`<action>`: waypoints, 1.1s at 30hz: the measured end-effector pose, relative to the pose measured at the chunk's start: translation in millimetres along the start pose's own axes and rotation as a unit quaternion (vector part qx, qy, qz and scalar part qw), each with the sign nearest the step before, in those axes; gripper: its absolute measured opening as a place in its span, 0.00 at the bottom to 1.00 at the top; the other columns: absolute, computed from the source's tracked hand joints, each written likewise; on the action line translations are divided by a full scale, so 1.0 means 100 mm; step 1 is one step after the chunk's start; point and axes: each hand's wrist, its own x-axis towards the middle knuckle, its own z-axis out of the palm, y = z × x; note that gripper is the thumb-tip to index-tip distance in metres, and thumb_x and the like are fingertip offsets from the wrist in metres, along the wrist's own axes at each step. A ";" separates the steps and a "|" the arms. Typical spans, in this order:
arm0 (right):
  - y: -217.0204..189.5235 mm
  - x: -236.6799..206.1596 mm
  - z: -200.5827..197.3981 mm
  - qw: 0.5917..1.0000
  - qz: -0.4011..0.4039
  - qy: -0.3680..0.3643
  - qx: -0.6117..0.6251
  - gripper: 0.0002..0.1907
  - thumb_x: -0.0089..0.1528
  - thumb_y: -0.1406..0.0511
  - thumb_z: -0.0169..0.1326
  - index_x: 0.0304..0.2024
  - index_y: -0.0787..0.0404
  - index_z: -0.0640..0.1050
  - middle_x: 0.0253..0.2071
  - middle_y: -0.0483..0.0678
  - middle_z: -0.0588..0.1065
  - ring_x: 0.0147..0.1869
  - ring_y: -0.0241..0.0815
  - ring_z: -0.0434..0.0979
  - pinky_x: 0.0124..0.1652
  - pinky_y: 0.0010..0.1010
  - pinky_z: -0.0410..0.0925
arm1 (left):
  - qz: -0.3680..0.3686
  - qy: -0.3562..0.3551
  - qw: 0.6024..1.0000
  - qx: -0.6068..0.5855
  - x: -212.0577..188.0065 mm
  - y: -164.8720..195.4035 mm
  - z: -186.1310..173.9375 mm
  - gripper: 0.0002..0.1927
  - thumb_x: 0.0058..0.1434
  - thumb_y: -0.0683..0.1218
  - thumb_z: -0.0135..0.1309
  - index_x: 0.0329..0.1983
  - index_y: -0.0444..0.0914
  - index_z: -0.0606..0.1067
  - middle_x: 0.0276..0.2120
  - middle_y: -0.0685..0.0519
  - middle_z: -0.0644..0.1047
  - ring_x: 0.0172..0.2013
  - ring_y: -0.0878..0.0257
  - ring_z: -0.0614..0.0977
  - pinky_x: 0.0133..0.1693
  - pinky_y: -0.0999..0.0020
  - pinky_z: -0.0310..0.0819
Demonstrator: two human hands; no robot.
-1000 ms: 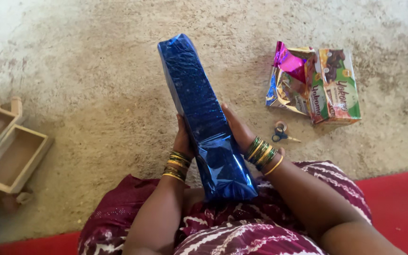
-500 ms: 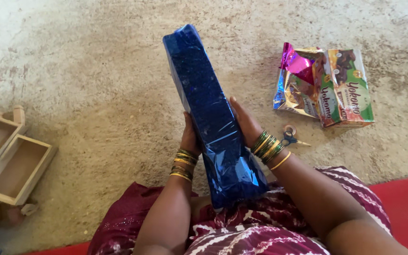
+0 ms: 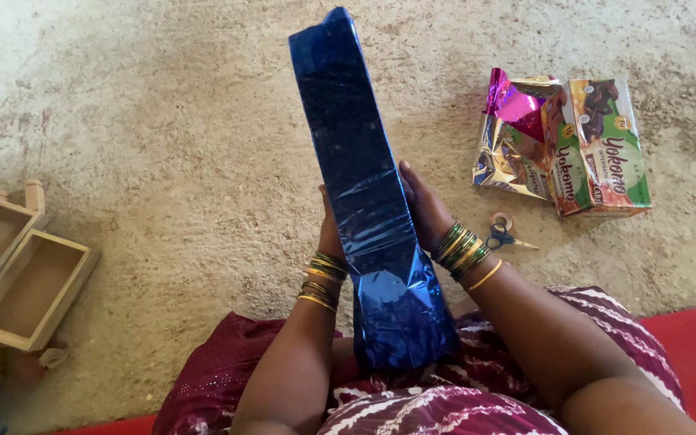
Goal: The person sits on a red mat and wraps a rectangular box with shiny blue foil. They fold the foil around the box, crease the edges, and smooth the surface to complete the wrapping.
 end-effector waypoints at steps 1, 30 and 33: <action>0.01 0.01 -0.03 1.000 -0.001 0.004 0.004 0.29 0.71 0.47 0.43 0.62 0.60 0.74 0.53 0.46 0.79 0.50 0.37 0.80 0.51 0.31 0.73 | 0.012 0.013 1.000 0.025 -0.03 0.00 0.03 0.47 0.69 0.76 0.24 0.67 0.34 0.68 0.53 0.44 0.78 0.51 0.55 0.81 0.53 0.60 0.78; -0.08 0.02 -0.08 0.992 -0.004 -0.044 0.119 0.22 0.75 0.50 0.43 0.50 0.59 0.79 0.40 0.44 0.81 0.40 0.36 0.80 0.42 0.30 0.75 | 0.368 0.051 0.688 0.624 -0.13 0.06 0.34 0.30 0.67 0.45 0.58 0.68 0.32 0.62 0.58 0.40 0.75 0.58 0.48 0.78 0.60 0.61 0.72; -0.06 0.02 -0.13 0.998 0.002 -0.001 0.062 0.25 0.74 0.48 0.43 0.48 0.59 0.80 0.37 0.45 0.82 0.36 0.35 0.80 0.38 0.27 0.74 | 0.324 0.046 0.724 0.608 -0.13 0.12 0.29 0.26 0.67 0.44 0.56 0.66 0.32 0.65 0.57 0.39 0.73 0.56 0.49 0.78 0.57 0.63 0.75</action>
